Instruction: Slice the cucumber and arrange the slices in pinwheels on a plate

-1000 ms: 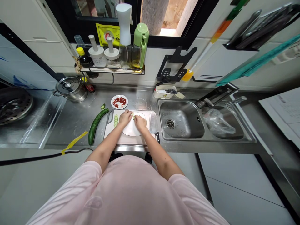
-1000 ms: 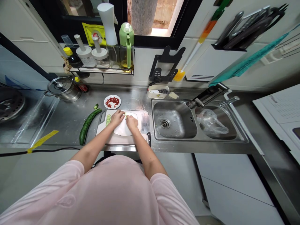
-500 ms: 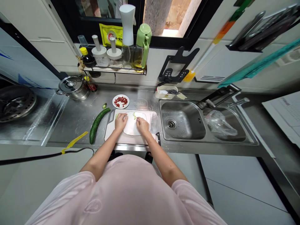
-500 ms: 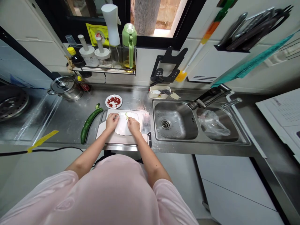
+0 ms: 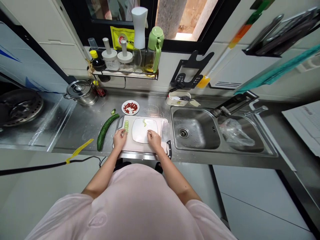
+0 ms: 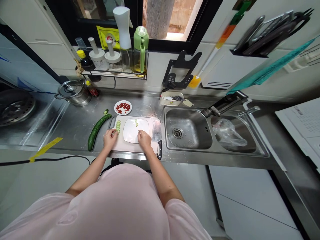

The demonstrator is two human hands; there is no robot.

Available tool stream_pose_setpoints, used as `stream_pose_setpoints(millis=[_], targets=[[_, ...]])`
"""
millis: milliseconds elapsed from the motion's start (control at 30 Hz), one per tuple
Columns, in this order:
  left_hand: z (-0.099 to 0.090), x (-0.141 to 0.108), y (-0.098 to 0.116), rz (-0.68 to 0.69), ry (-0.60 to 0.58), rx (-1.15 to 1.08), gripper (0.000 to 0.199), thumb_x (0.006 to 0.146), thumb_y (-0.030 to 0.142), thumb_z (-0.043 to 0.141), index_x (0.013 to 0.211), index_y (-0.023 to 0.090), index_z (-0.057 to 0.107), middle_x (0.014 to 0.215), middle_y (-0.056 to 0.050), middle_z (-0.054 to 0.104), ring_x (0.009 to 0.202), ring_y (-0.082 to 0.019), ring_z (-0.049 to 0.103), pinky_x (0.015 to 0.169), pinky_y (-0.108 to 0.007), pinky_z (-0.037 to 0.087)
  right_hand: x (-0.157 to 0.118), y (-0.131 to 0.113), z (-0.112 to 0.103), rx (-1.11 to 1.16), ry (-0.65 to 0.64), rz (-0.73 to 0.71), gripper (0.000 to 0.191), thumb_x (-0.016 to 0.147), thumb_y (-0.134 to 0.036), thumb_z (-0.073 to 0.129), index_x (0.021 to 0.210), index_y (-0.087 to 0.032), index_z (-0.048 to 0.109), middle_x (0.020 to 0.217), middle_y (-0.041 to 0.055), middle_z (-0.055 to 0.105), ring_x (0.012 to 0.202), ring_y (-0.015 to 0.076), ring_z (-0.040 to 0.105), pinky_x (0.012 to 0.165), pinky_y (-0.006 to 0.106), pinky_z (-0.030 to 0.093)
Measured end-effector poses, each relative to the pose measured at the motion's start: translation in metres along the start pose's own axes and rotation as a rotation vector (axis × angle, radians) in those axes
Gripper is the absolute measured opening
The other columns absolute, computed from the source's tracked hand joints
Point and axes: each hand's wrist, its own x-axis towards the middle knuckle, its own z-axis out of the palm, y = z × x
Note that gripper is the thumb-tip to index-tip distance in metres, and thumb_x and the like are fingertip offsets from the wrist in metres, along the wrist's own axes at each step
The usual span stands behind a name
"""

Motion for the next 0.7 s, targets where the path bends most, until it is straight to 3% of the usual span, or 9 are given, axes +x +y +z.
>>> stream_pose_setpoints(millis=[200, 467, 700], targets=[[-0.003, -0.007, -0.012, -0.096, 0.039, 0.082, 0.026, 0.083, 0.033, 0.05, 0.102, 0.021, 0.064, 0.09, -0.005, 0.062, 0.085, -0.019, 0.058, 0.078, -0.029, 0.043, -0.004, 0.004, 0.008, 0.075, 0.071, -0.026, 0.032, 0.093, -0.028, 0.04, 0.114, -0.023, 0.064, 0.105, 0.0046, 0.068, 0.093, 0.0177, 0.062, 0.081, 0.026, 0.044], [-0.003, -0.006, -0.005, -0.209, -0.037, 0.226, 0.028, 0.08, 0.044, 0.054, 0.095, 0.022, 0.063, 0.094, -0.008, 0.062, 0.091, -0.026, 0.056, 0.081, -0.036, 0.037, -0.008, 0.008, 0.011, 0.123, 0.102, -0.037, 0.032, 0.092, -0.028, 0.042, 0.111, -0.022, 0.066, 0.103, 0.0053, 0.069, 0.09, 0.0184, 0.063, 0.079, 0.027, 0.044], [0.004, -0.001, -0.001, -0.227, -0.06, 0.232, 0.026, 0.079, 0.042, 0.055, 0.093, 0.021, 0.063, 0.097, -0.01, 0.062, 0.094, -0.028, 0.055, 0.083, -0.039, 0.035, -0.01, 0.013, 0.009, 0.154, 0.112, -0.042, 0.032, 0.091, -0.028, 0.042, 0.111, -0.023, 0.065, 0.105, 0.0054, 0.069, 0.09, 0.0183, 0.062, 0.079, 0.027, 0.044]])
